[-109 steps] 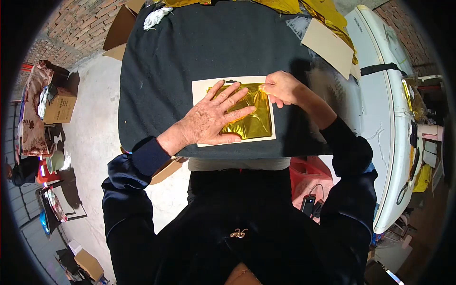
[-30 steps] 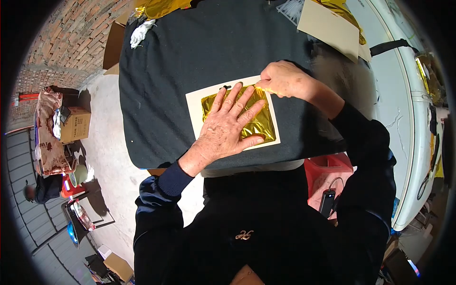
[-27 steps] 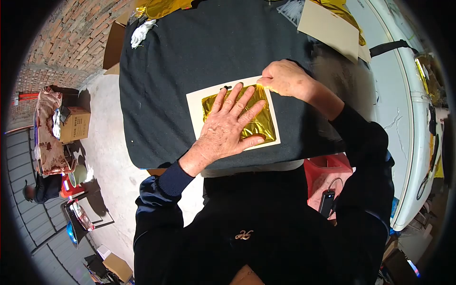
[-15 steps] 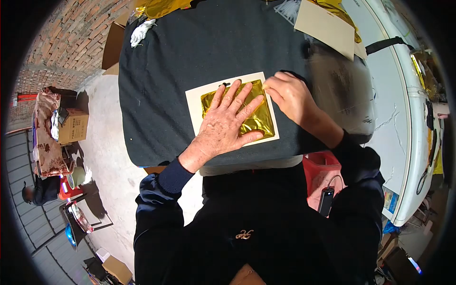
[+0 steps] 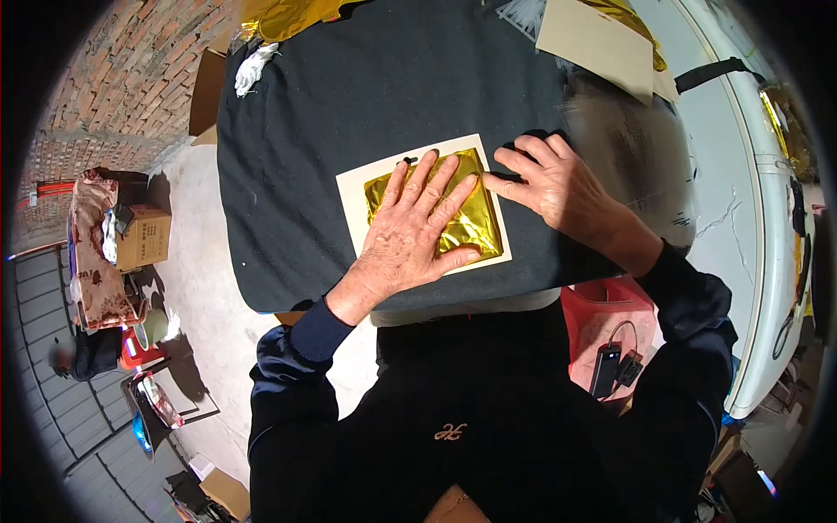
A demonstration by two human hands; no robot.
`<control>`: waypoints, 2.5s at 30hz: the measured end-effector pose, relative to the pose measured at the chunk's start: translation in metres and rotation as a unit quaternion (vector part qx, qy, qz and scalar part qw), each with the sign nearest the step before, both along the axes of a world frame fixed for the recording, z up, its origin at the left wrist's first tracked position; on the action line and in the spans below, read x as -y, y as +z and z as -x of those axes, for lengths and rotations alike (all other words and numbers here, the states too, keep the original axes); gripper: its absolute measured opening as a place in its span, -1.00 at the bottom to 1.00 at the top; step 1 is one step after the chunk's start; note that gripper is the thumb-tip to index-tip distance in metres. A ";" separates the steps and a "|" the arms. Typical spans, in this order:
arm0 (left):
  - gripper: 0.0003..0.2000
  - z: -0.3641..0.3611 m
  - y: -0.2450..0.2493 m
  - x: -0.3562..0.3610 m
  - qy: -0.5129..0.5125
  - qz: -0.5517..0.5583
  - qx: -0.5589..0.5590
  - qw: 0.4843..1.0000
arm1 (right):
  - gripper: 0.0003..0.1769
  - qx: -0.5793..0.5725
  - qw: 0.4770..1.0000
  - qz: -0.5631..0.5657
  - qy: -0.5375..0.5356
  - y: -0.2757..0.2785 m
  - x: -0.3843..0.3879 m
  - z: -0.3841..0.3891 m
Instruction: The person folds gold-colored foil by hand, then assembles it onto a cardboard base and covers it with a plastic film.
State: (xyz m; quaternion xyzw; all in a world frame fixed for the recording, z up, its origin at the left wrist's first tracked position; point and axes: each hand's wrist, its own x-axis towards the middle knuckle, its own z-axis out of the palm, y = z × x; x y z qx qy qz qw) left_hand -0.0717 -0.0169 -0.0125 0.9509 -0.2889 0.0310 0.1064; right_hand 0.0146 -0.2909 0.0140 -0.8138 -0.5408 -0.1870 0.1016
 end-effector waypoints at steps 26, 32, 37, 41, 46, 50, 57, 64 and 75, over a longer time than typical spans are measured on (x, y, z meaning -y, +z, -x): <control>-0.01 -0.002 0.005 -0.001 -0.001 -0.021 -0.026 0.999 | -0.51 -0.071 0.995 -0.015 0.072 -0.001 -0.009 -0.016; -0.03 -0.002 0.005 -0.001 0.002 -0.014 -0.032 0.999 | -0.02 -0.174 0.985 0.007 0.015 -0.002 -0.019 0.006; -0.03 -0.003 0.002 -0.002 0.006 -0.010 -0.030 0.999 | -0.10 -0.132 0.991 0.007 -0.016 -0.005 -0.024 0.008; -0.03 -0.002 -0.001 -0.003 -0.001 -0.007 -0.002 1.000 | -0.09 -0.115 0.992 0.023 -0.045 -0.006 -0.028 0.013; -0.03 -0.002 -0.001 -0.003 0.001 -0.005 0.002 1.000 | -0.16 -0.109 0.993 0.003 -0.041 -0.002 -0.020 0.027; -0.05 -0.001 0.003 -0.004 0.000 0.005 0.010 1.000 | -0.19 -0.116 0.992 0.022 -0.054 0.010 -0.017 0.051; -0.12 -0.001 0.009 -0.002 -0.013 0.051 0.031 0.998 | -0.28 -0.136 0.990 0.000 -0.044 0.000 -0.017 0.098; -0.09 0.001 0.009 -0.002 -0.014 0.026 0.029 0.999 | -0.35 -0.083 0.986 -0.043 -0.135 -0.002 0.024 0.093; -0.03 0.001 0.002 -0.003 -0.017 -0.001 0.063 0.998 | -0.07 -0.046 0.886 0.072 -0.456 -0.014 0.095 0.055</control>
